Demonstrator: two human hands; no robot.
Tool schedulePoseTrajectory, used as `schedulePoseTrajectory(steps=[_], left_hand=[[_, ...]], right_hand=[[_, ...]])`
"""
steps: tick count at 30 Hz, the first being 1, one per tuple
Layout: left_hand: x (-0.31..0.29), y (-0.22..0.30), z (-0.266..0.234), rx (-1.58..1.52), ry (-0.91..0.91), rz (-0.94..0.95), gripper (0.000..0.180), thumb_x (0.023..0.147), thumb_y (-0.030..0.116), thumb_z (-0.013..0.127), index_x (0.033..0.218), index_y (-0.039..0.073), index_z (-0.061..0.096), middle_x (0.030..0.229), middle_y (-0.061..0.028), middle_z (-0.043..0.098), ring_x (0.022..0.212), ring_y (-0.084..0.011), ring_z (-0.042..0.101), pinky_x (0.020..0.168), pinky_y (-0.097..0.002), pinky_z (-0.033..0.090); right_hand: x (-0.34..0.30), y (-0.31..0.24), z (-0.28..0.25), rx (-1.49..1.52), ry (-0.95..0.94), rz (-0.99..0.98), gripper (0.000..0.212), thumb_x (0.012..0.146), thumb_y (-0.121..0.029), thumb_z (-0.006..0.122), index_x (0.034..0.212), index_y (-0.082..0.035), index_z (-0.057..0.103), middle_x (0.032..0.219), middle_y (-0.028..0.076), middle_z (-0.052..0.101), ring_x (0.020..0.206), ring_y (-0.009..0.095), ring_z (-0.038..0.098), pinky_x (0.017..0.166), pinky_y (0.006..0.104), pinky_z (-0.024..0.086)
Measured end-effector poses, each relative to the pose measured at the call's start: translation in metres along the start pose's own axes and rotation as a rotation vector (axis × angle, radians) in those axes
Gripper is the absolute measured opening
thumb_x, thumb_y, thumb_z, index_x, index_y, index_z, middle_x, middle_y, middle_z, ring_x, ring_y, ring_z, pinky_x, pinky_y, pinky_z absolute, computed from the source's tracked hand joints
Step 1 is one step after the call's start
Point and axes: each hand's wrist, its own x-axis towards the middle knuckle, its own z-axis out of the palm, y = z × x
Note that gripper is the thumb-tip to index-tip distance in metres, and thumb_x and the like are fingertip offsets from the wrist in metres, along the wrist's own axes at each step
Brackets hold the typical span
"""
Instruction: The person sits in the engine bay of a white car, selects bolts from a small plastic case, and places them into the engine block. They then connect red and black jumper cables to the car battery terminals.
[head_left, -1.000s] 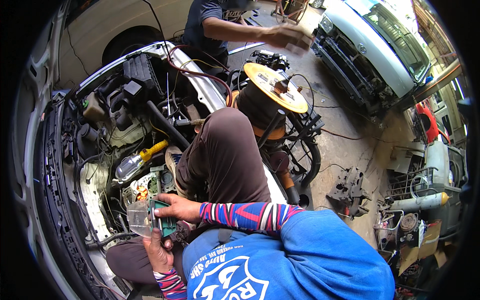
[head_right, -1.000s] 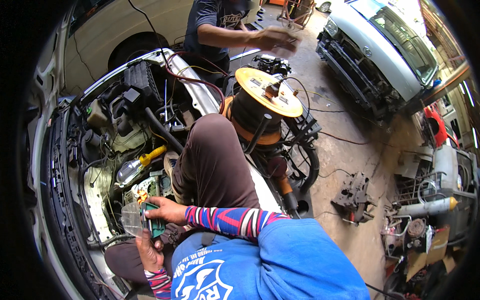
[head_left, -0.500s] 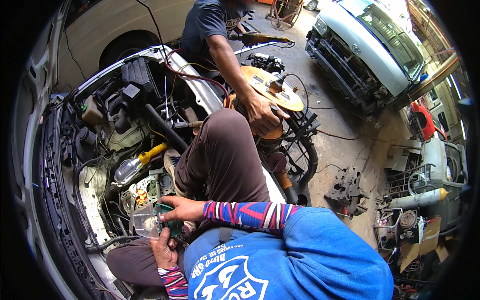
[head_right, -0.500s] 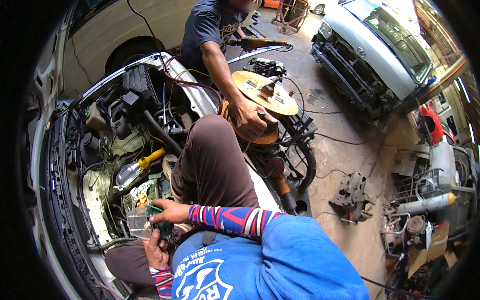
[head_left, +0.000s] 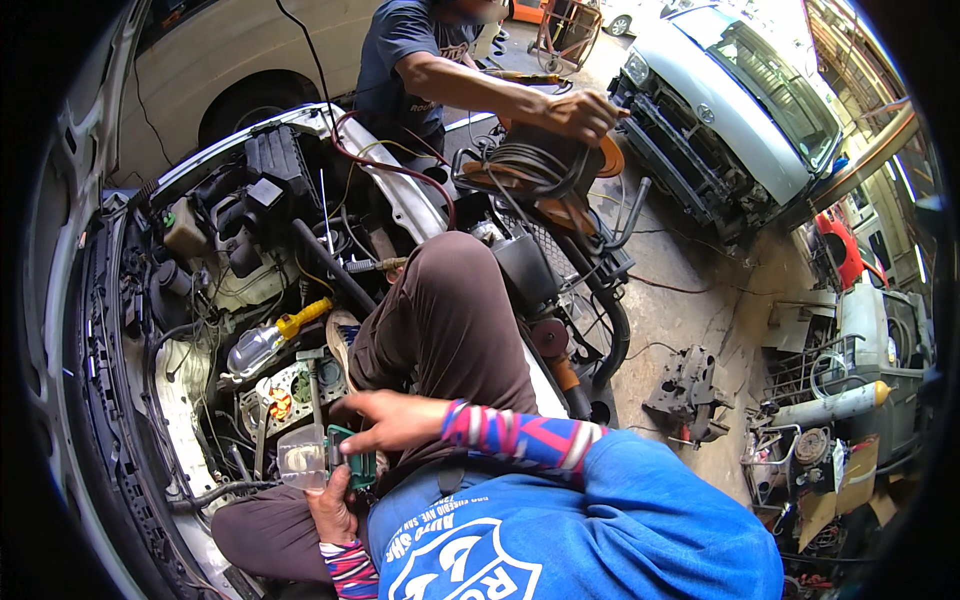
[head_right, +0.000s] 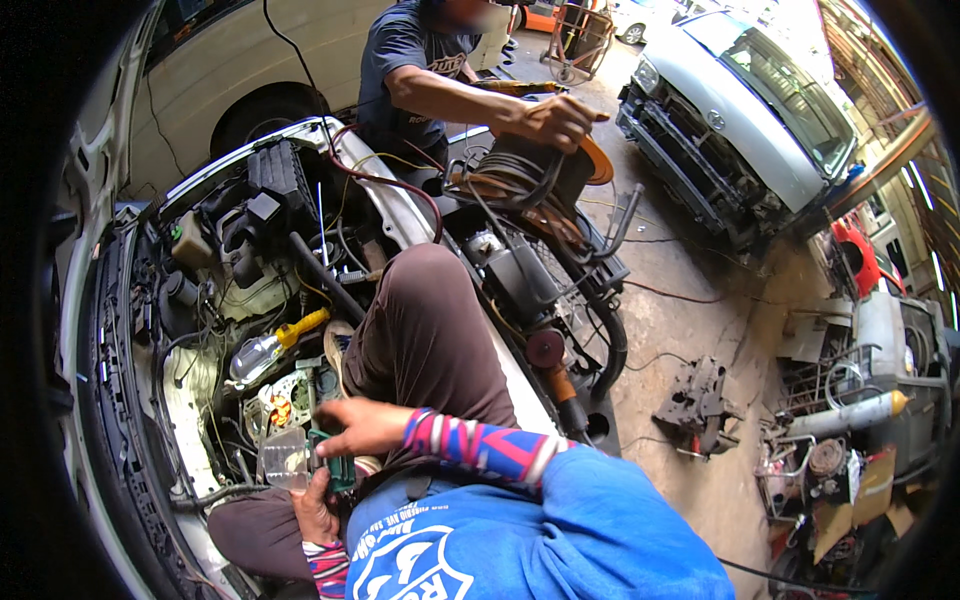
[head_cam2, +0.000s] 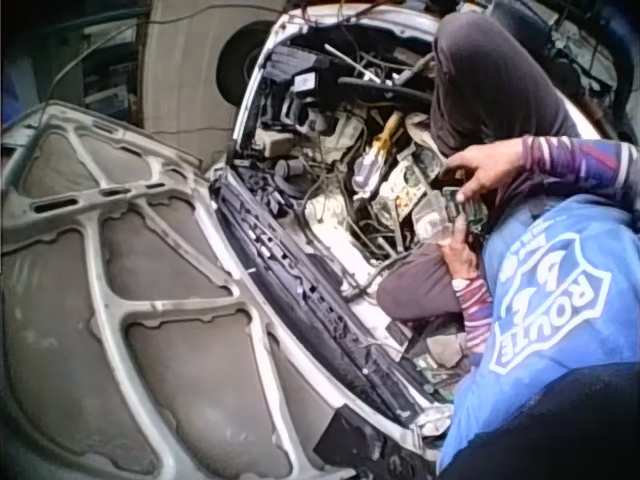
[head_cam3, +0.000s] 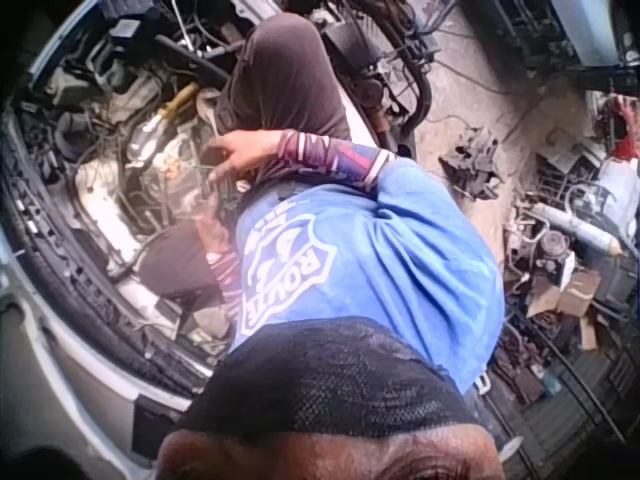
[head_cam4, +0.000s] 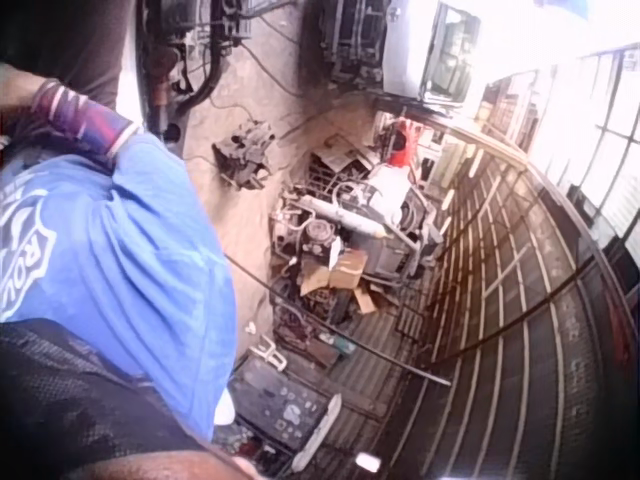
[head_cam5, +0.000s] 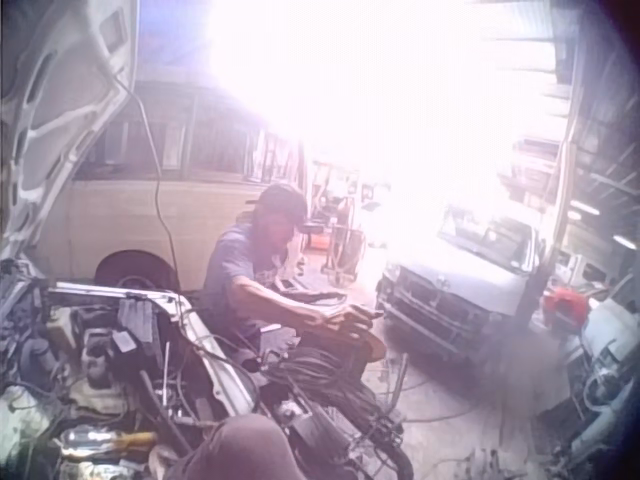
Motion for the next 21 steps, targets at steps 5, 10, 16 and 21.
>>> schedulePoseTrajectory(steps=[5, 10, 16, 21], left_hand=[[0.003, -0.001, -0.004, 0.043, 0.007, -0.105, 0.055, 0.083, 0.019, 0.082, 0.131, 0.006, 0.057, 0.096, 0.0004, 0.066, 0.065, -0.0045, 0.058, 0.045, -0.0175, 0.04], [0.006, 0.001, -0.001, 0.039, 0.006, -0.121, 0.056, 0.082, 0.019, 0.083, 0.131, 0.007, 0.057, 0.094, 0.0008, 0.065, 0.064, -0.0043, 0.057, 0.043, -0.0167, 0.039], [0.007, 0.001, -0.002, 0.017, 0.021, -0.123, 0.055, 0.083, 0.018, 0.081, 0.131, 0.007, 0.057, 0.093, 0.0008, 0.066, 0.062, -0.0045, 0.058, 0.042, -0.0165, 0.04], [0.007, -0.003, -0.005, 0.028, 0.051, -0.127, 0.051, 0.085, 0.017, 0.079, 0.13, 0.006, 0.058, 0.094, 0.0007, 0.066, 0.064, -0.0045, 0.059, 0.043, -0.016, 0.04]], right_hand=[[-0.104, -0.061, -0.183, -0.558, 0.75, -0.581, 0.041, 0.099, -0.029, 0.067, 0.125, 0.002, 0.064, 0.11, 0.01, 0.073, 0.097, 0.019, 0.069, 0.085, 0.0332, 0.056], [-0.157, -0.102, -0.338, -0.232, 1.44, -0.437, 0.036, 0.098, -0.015, 0.059, 0.132, -0.004, 0.063, 0.092, 0.008, 0.077, 0.064, 0.011, 0.065, 0.058, 0.0285, 0.054], [-0.152, -0.079, -0.452, -0.306, 1.226, 0.37, 0.068, 0.094, -0.016, 0.06, 0.158, -0.014, 0.038, 0.081, 0.005, 0.077, 0.048, 0.006, 0.045, 0.044, 0.0248, 0.033], [-0.125, -0.063, -0.446, -0.36, 1.24, 0.333, 0.07, 0.095, -0.021, 0.064, 0.158, -0.009, 0.037, 0.084, 0.007, 0.077, 0.05, 0.008, 0.045, 0.044, 0.0261, 0.033]])
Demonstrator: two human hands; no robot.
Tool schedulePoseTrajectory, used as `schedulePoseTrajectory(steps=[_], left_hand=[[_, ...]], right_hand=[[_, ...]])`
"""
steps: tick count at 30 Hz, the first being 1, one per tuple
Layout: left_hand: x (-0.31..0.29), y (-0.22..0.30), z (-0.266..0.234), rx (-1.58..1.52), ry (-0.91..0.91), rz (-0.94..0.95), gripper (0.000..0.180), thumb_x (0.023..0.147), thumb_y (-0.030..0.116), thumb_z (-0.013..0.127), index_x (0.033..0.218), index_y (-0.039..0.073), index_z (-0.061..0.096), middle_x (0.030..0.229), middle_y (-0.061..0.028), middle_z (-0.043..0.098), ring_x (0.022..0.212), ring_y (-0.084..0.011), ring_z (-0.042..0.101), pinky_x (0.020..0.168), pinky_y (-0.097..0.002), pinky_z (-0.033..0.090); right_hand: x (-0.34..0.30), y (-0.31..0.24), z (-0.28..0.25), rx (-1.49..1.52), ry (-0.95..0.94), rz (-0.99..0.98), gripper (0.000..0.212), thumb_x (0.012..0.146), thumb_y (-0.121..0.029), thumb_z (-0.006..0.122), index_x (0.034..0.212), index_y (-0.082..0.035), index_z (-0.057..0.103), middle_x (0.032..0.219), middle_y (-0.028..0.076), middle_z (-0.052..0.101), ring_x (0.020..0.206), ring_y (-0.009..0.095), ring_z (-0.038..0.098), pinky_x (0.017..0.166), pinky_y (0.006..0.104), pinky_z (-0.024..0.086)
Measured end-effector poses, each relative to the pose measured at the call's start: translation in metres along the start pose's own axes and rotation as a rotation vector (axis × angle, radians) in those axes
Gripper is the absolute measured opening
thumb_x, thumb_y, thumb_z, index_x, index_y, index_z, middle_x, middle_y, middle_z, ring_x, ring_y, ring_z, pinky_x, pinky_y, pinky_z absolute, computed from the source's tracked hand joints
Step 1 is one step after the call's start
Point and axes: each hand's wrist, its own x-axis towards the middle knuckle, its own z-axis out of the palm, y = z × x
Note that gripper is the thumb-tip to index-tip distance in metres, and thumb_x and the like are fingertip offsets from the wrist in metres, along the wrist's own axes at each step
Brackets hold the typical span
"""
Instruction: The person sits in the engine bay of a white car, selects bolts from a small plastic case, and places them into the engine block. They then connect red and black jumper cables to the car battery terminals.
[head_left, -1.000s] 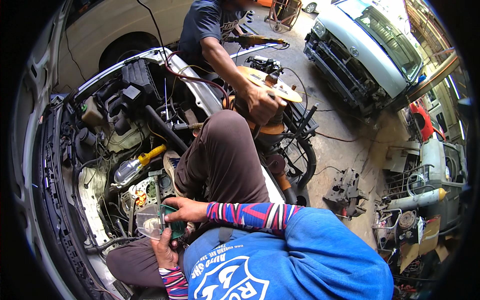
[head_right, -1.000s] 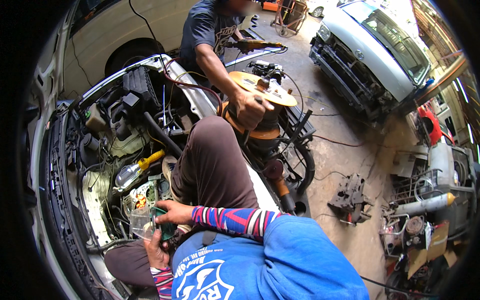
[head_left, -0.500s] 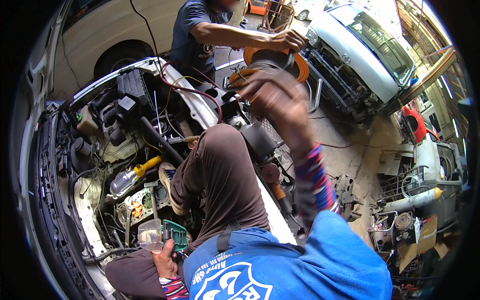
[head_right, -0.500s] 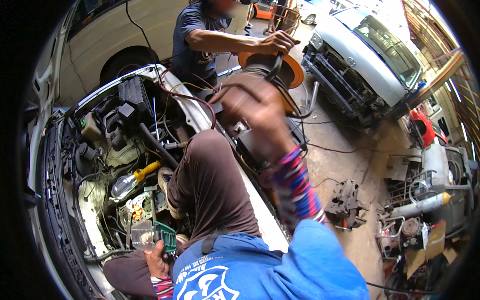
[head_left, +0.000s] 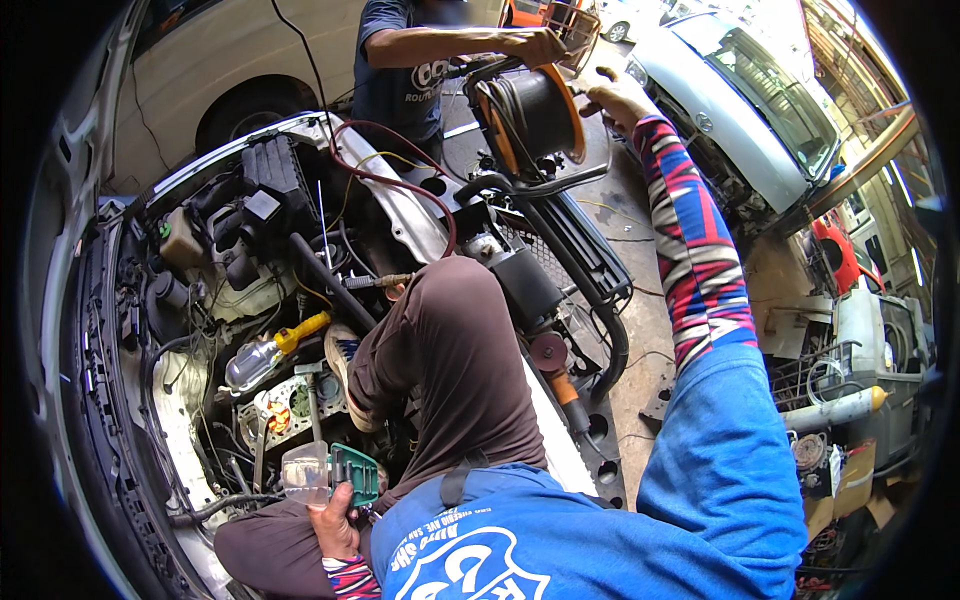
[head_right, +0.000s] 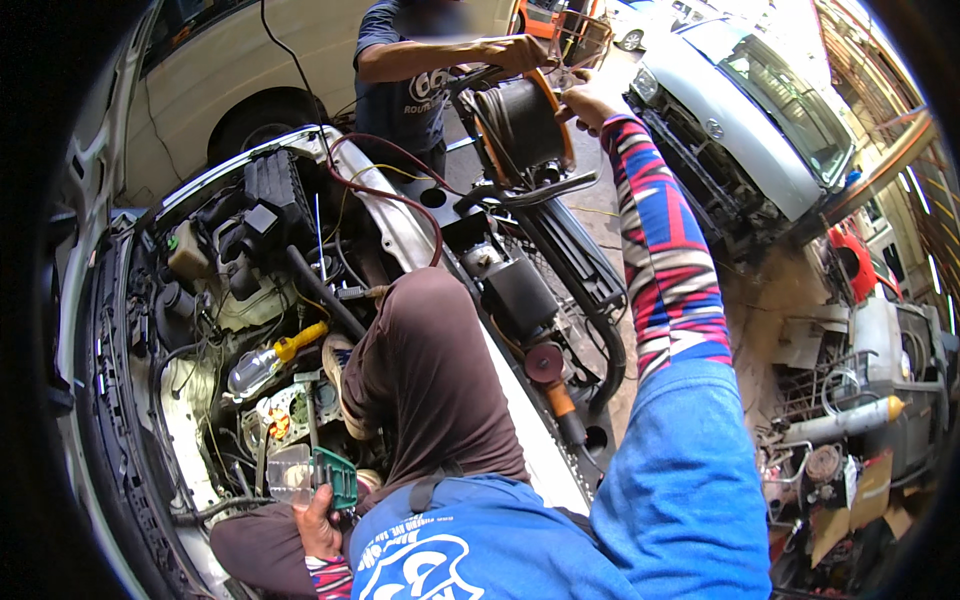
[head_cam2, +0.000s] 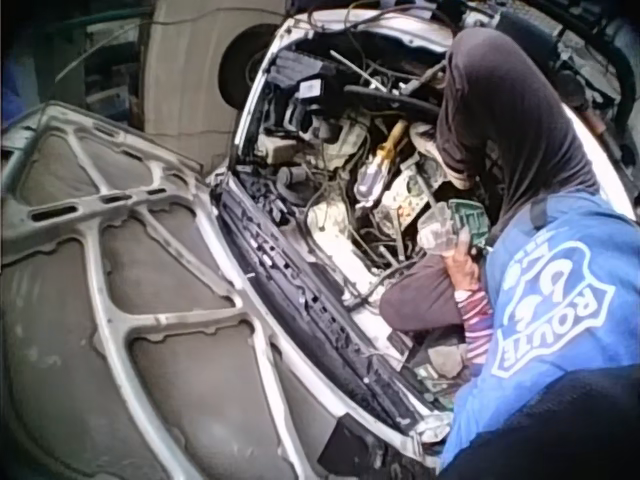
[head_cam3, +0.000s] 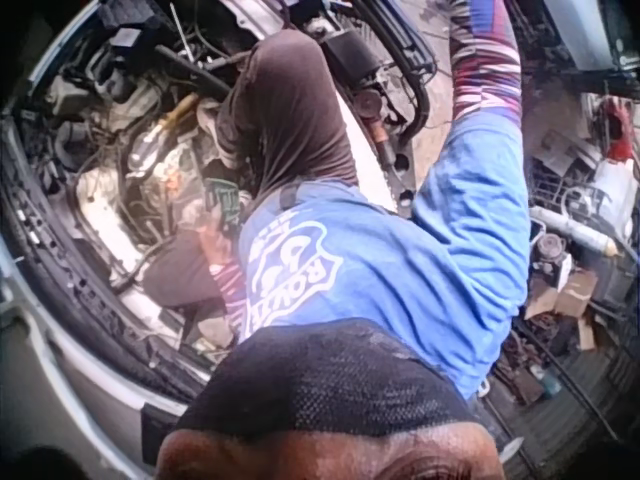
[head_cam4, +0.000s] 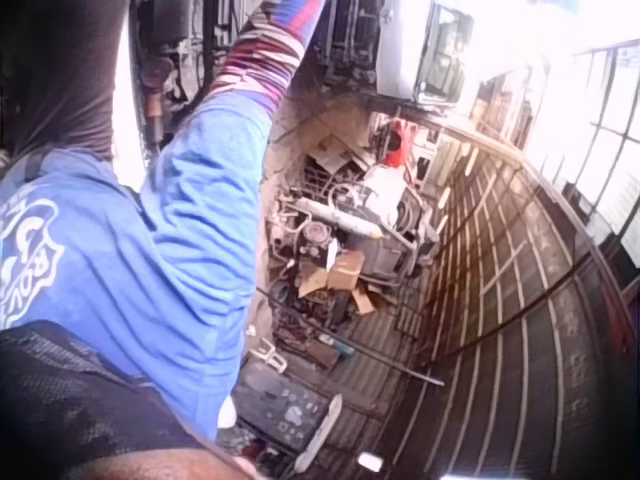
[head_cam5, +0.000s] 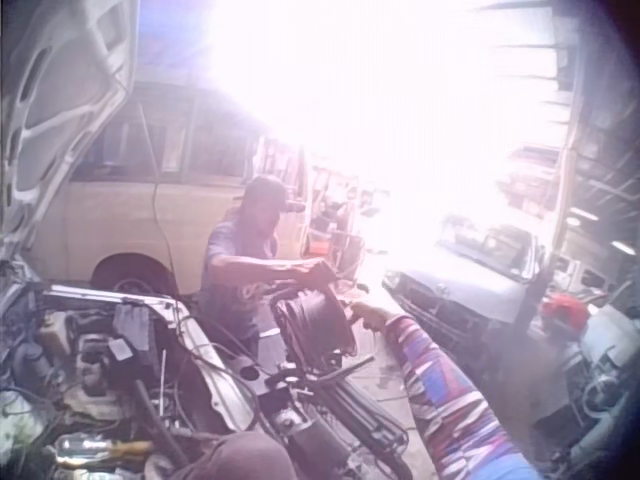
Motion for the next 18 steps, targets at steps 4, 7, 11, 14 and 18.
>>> schedulePoseTrajectory(steps=[4, 7, 11, 14, 18], left_hand=[[0.002, -0.002, 0.001, -0.025, -0.005, 0.006, 0.052, 0.085, 0.016, 0.079, 0.131, 0.006, 0.058, 0.095, 0.0001, 0.067, 0.065, -0.0049, 0.06, 0.042, -0.0162, 0.041], [0.003, -0.003, 0.002, -0.033, -0.007, 0.03, 0.054, 0.085, 0.017, 0.08, 0.132, 0.005, 0.057, 0.095, -0.0002, 0.066, 0.065, -0.005, 0.06, 0.043, -0.0164, 0.041], [0.003, -0.002, 0.0, -0.029, -0.029, 0.058, 0.055, 0.084, 0.02, 0.081, 0.132, 0.006, 0.057, 0.095, 0.0001, 0.065, 0.063, -0.0051, 0.057, 0.043, -0.017, 0.04], [0.004, -0.004, -0.003, -0.023, -0.033, 0.054, 0.052, 0.085, 0.021, 0.081, 0.128, 0.007, 0.057, 0.095, 0.0009, 0.064, 0.063, -0.0044, 0.056, 0.043, -0.0175, 0.039], [0.004, -0.007, -0.007, -0.015, -0.044, 0.053, 0.05, 0.085, 0.022, 0.081, 0.127, 0.008, 0.058, 0.095, 0.0004, 0.064, 0.063, -0.0048, 0.057, 0.042, -0.0171, 0.04]], right_hand=[[-0.057, -0.011, 0.016, 0.185, -0.085, -0.08, 0.055, 0.093, -0.021, 0.068, 0.143, -0.003, 0.052, 0.086, 0.009, 0.076, 0.064, 0.013, 0.064, 0.049, 0.0283, 0.045], [-0.121, 0.002, 0.044, 0.411, -0.263, -0.109, 0.04, 0.095, -0.015, 0.067, 0.132, -0.004, 0.058, 0.087, 0.009, 0.073, 0.071, 0.013, 0.069, 0.049, 0.0266, 0.045], [-0.208, 0.055, 0.119, 0.476, -0.508, -0.029, 0.037, 0.096, -0.018, 0.067, 0.128, 0.0, 0.061, 0.087, 0.008, 0.071, 0.065, 0.011, 0.064, 0.051, 0.0276, 0.048], [-0.259, 0.113, 0.165, 0.373, -0.573, 0.223, 0.041, 0.097, -0.022, 0.067, 0.131, 0.0, 0.06, 0.087, 0.006, 0.071, 0.06, 0.01, 0.06, 0.051, 0.0277, 0.048], [-0.302, 0.187, 0.189, 0.48, -0.442, 0.63, 0.037, 0.1, -0.021, 0.063, 0.131, -0.003, 0.061, 0.085, 0.009, 0.069, 0.057, 0.014, 0.06, 0.05, 0.03, 0.049]])
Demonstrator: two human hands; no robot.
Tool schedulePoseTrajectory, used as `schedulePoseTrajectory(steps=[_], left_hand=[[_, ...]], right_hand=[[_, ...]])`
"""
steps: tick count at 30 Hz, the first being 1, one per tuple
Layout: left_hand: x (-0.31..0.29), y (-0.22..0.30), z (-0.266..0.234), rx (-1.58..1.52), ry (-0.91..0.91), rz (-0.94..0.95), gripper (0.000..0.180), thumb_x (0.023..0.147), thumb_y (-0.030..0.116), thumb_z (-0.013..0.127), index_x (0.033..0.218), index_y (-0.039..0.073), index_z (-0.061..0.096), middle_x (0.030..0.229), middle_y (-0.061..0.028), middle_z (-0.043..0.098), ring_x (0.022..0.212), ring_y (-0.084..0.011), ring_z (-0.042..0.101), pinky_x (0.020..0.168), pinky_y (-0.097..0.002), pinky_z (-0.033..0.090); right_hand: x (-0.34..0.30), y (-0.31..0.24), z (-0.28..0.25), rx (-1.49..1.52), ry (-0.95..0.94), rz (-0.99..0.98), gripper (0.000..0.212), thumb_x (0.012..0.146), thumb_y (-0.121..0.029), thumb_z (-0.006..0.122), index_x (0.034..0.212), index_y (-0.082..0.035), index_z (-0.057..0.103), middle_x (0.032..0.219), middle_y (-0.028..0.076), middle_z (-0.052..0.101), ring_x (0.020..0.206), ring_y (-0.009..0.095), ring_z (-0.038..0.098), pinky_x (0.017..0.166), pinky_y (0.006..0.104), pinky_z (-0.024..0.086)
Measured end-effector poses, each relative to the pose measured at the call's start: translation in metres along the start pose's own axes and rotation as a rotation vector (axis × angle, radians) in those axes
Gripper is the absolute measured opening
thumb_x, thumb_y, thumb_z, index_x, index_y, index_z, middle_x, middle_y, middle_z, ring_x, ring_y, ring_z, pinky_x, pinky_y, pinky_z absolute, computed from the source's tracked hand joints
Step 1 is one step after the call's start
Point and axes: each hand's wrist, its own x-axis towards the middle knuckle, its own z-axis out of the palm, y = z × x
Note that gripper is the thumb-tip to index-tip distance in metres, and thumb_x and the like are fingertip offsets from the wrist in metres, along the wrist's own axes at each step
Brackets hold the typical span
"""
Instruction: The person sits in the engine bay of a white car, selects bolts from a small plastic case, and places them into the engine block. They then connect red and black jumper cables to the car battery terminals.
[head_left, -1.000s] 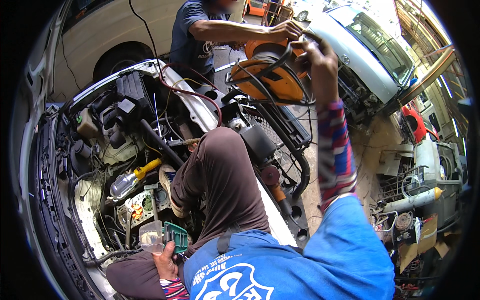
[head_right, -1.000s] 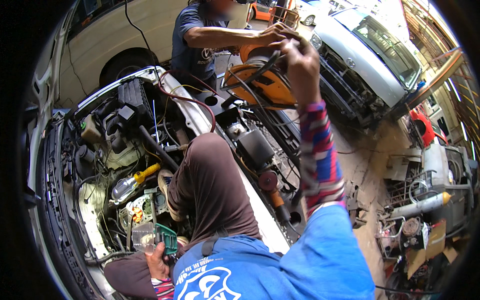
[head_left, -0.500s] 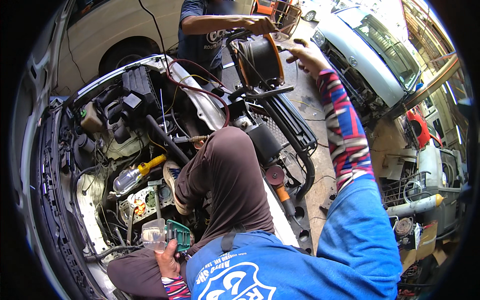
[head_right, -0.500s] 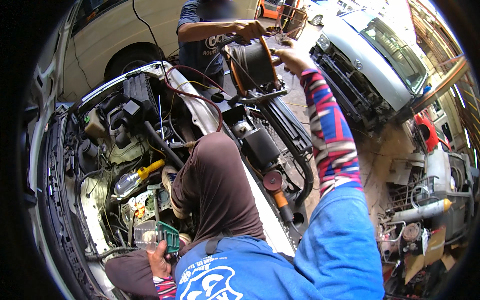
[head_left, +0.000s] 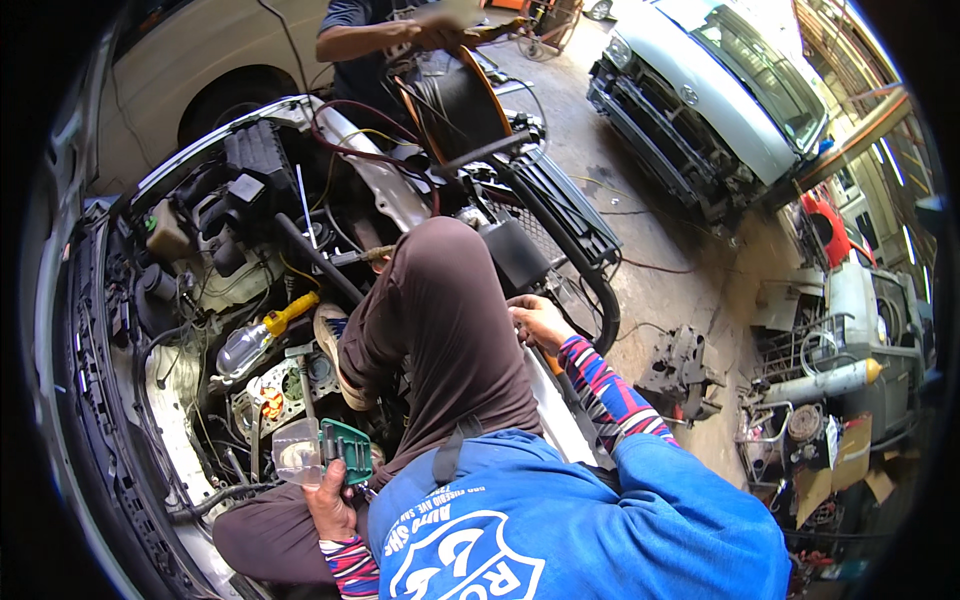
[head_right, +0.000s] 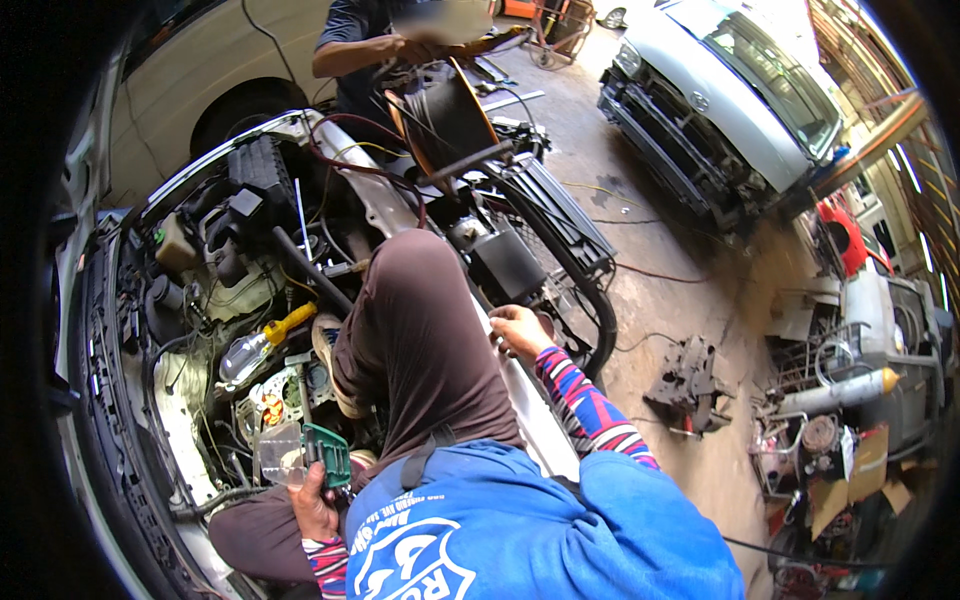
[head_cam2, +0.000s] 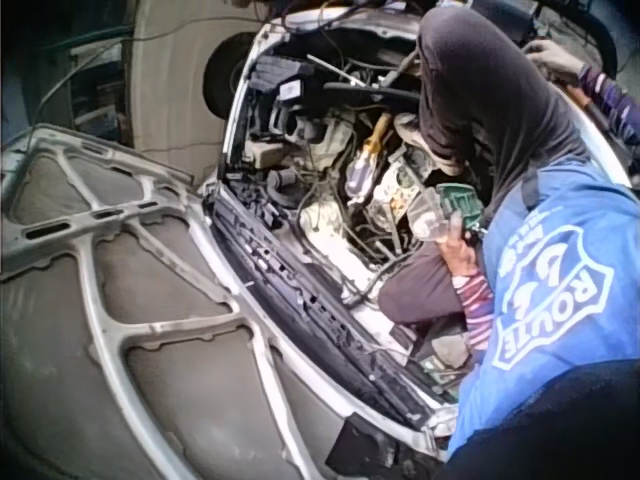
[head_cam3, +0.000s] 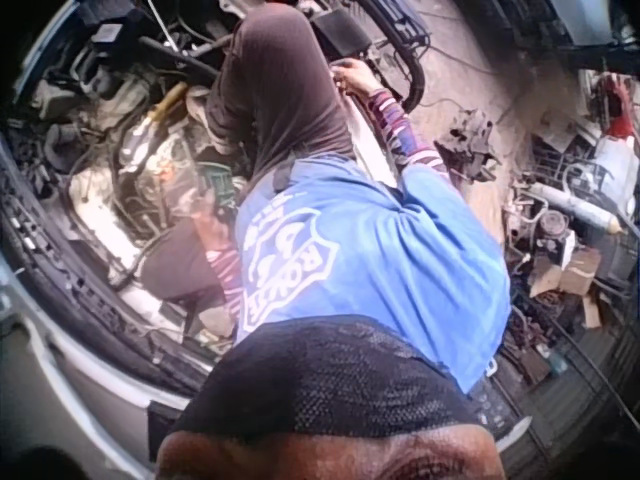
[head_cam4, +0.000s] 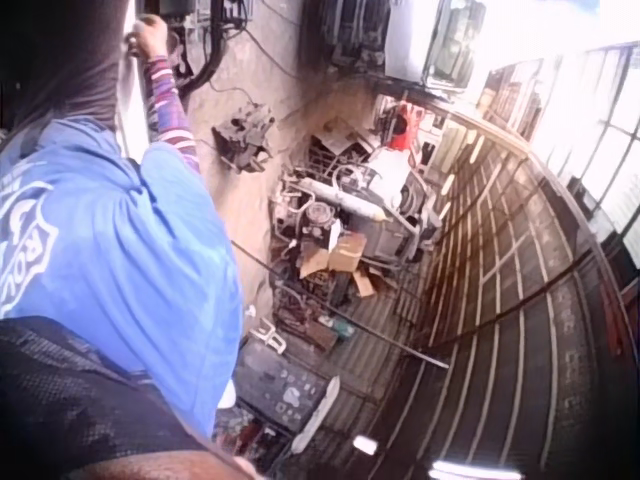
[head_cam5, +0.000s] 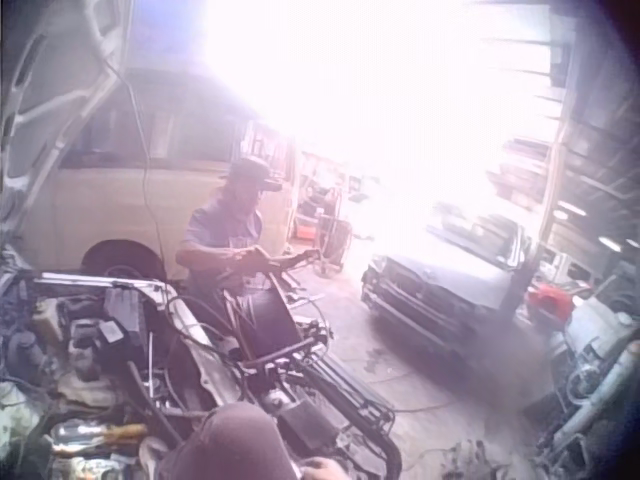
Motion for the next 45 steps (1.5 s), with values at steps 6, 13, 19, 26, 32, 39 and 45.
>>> schedulePoseTrajectory(steps=[6, 13, 19, 26, 32, 39, 45], left_hand=[[0.001, 0.004, 0.007, -0.012, -0.014, -0.013, 0.047, 0.086, 0.021, 0.08, 0.125, 0.006, 0.059, 0.095, -0.0011, 0.066, 0.064, -0.0056, 0.061, 0.042, -0.016, 0.041], [-0.001, 0.01, 0.007, -0.042, -0.022, -0.086, 0.035, 0.086, 0.014, 0.078, 0.117, 0.005, 0.065, 0.091, -0.0002, 0.067, 0.065, -0.0054, 0.058, 0.046, -0.0202, 0.039], [-0.001, 0.011, 0.004, -0.025, -0.044, -0.035, 0.042, 0.086, 0.011, 0.078, 0.125, 0.007, 0.063, 0.093, 0.0017, 0.066, 0.067, -0.0039, 0.055, 0.048, -0.0189, 0.038], [-0.005, 0.016, 0.003, -0.057, -0.063, -0.023, 0.052, 0.088, 0.016, 0.08, 0.135, 0.008, 0.06, 0.098, 0.0035, 0.065, 0.072, -0.0024, 0.053, 0.051, -0.0178, 0.038], [-0.004, 0.018, 0.003, -0.029, -0.091, -0.053, 0.054, 0.089, 0.017, 0.079, 0.138, 0.007, 0.059, 0.102, 0.0035, 0.066, 0.072, -0.0023, 0.053, 0.051, -0.018, 0.038], [-0.005, 0.019, 0.004, -0.041, -0.07, -0.07, 0.054, 0.089, 0.019, 0.08, 0.137, 0.007, 0.06, 0.1, 0.0034, 0.065, 0.07, -0.0028, 0.052, 0.051, -0.0179, 0.039], [-0.005, 0.02, 0.003, -0.002, -0.077, -0.06, 0.052, 0.089, 0.02, 0.079, 0.136, 0.007, 0.06, 0.1, 0.0037, 0.065, 0.071, -0.0028, 0.053, 0.051, -0.0178, 0.039]], right_hand=[[0.0, 0.052, -0.019, 0.053, 0.098, -0.047, 0.031, 0.095, -0.017, 0.066, 0.121, 0.0, 0.066, 0.086, 0.011, 0.071, 0.06, 0.016, 0.064, 0.052, 0.0293, 0.051], [-0.095, -0.051, 0.027, 0.183, 0.132, -0.761, 0.012, 0.101, -0.006, 0.064, 0.11, 0.0, 0.069, 0.092, 0.001, 0.069, 0.08, 0.007, 0.062, 0.073, 0.0234, 0.05], [-0.224, -0.156, 0.123, 0.354, -1.017, -1.469, 0.013, 0.094, -0.009, 0.065, 0.086, -0.001, 0.072, 0.075, 0.007, 0.066, 0.059, 0.016, 0.057, 0.058, 0.0304, 0.046], [-0.311, -0.162, 0.23, 1.298, -1.071, -1.409, 0.021, 0.092, -0.011, 0.072, 0.074, 0.0, 0.075, 0.07, 0.015, 0.065, 0.047, 0.018, 0.051, 0.04, 0.0267, 0.034], [-0.29, -0.157, 0.207, 0.926, -1.008, -1.456, 0.019, 0.091, -0.013, 0.074, 0.08, 0.003, 0.072, 0.074, 0.011, 0.068, 0.05, 0.019, 0.056, 0.041, 0.0285, 0.038], [-0.279, -0.143, 0.182, 0.61, -1.874, -0.902, 0.022, 0.101, -0.018, 0.066, 0.094, 0.002, 0.071, 0.086, 0.015, 0.068, 0.072, 0.031, 0.066, 0.06, 0.0393, 0.05], [-0.275, -0.161, 0.175, 0.399, -2.053, -0.937, 0.035, 0.105, -0.024, 0.057, 0.077, -0.003, 0.062, 0.075, 0.014, 0.055, 0.065, 0.035, 0.057, 0.057, 0.0435, 0.045]])
